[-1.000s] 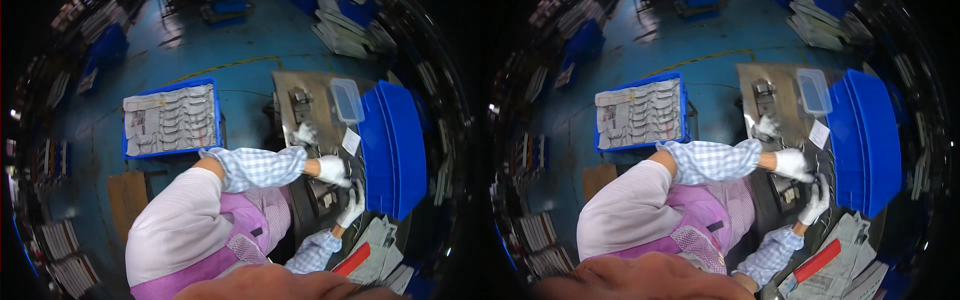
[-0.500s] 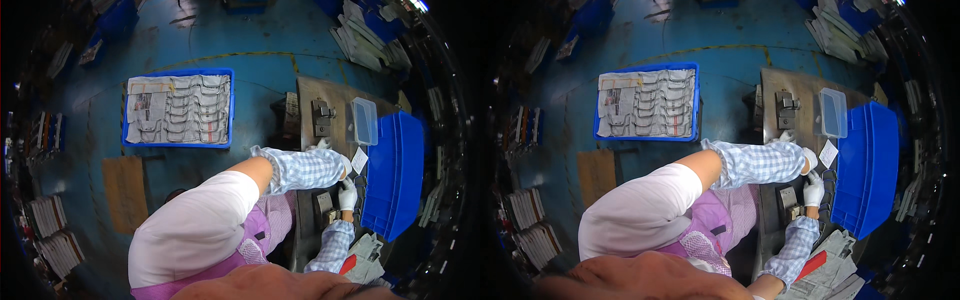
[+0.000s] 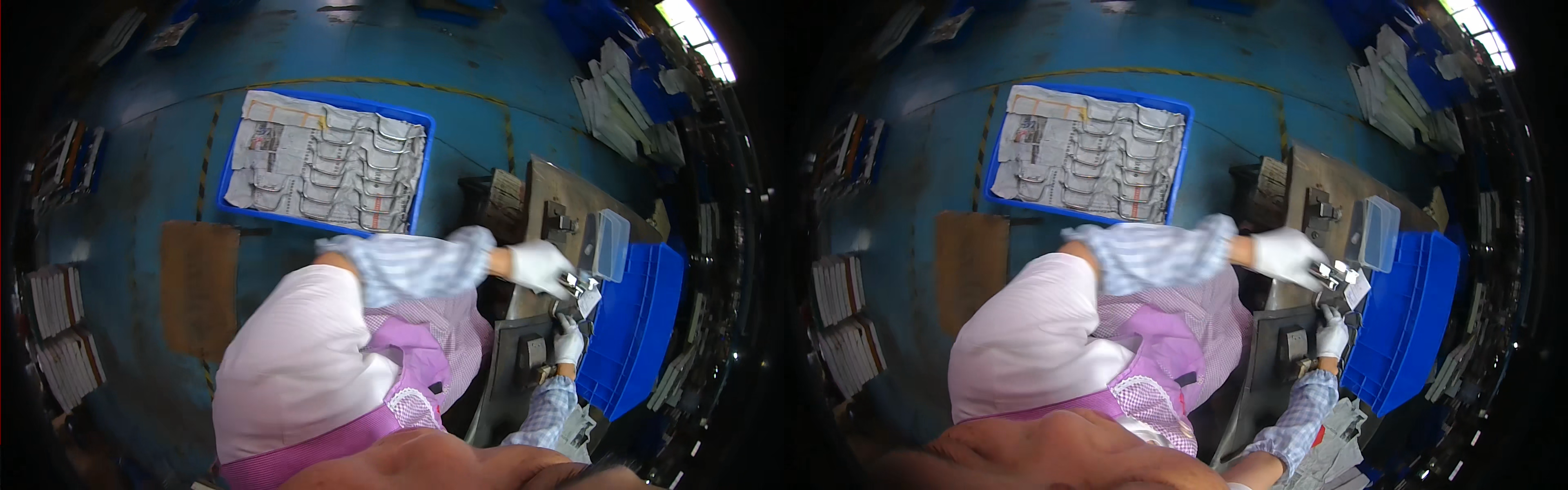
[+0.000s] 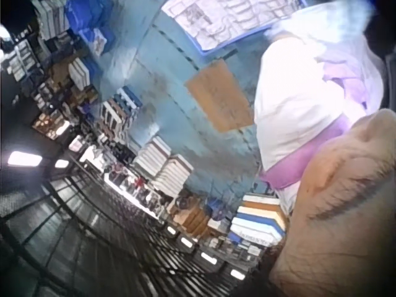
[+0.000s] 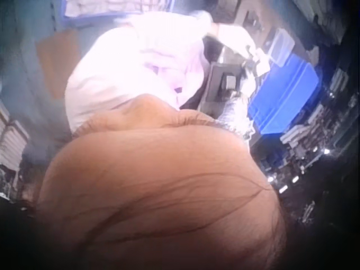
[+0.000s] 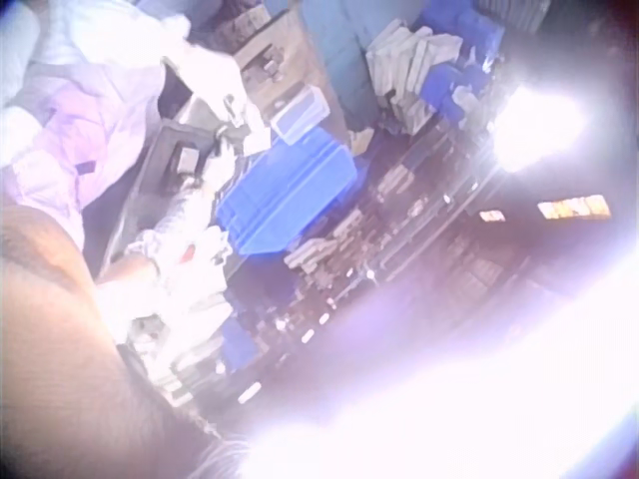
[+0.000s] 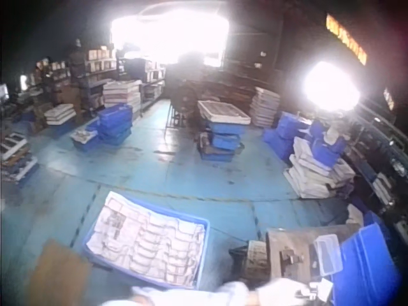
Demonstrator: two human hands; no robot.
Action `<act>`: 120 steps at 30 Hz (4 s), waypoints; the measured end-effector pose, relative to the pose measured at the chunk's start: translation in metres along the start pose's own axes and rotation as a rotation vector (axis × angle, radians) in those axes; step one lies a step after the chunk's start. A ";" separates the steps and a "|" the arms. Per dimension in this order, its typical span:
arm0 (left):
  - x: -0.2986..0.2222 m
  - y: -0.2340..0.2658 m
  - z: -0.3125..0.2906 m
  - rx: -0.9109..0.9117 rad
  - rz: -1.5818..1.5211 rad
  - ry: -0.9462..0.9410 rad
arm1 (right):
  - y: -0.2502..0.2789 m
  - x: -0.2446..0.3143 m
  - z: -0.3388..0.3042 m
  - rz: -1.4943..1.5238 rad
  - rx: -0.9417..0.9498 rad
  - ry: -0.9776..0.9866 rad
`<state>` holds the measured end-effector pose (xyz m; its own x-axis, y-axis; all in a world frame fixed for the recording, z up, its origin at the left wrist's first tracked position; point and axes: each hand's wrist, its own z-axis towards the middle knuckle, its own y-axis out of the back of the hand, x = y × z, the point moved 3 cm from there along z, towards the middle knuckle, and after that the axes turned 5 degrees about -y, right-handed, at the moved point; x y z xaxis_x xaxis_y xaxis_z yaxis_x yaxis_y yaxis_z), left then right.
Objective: The person assembles metal brackets by securing them with small metal pins using a rubber mallet on a workbench.
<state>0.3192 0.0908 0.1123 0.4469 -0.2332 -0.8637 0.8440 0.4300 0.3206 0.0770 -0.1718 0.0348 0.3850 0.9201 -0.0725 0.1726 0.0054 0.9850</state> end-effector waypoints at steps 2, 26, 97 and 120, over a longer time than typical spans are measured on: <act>0.016 0.067 -0.077 0.045 -0.019 0.309 | -0.010 -0.022 -0.004 -0.051 0.022 -0.021; 0.183 0.317 -0.488 -0.059 0.926 0.959 | 0.074 0.078 0.035 0.809 -0.097 -0.140; -0.049 -0.272 -0.052 0.630 0.191 -0.707 | -0.060 -0.131 -0.275 0.638 -0.096 -1.534; -0.018 -0.147 -0.059 0.399 0.623 -0.035 | -0.108 0.015 -0.364 2.601 -0.353 -1.069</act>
<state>0.1695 0.0838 0.0581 0.8820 -0.0800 -0.4644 0.4713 0.1431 0.8703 -0.2657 -0.0158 -0.0159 -0.3907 -0.8044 0.4475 -0.8351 0.1053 -0.5399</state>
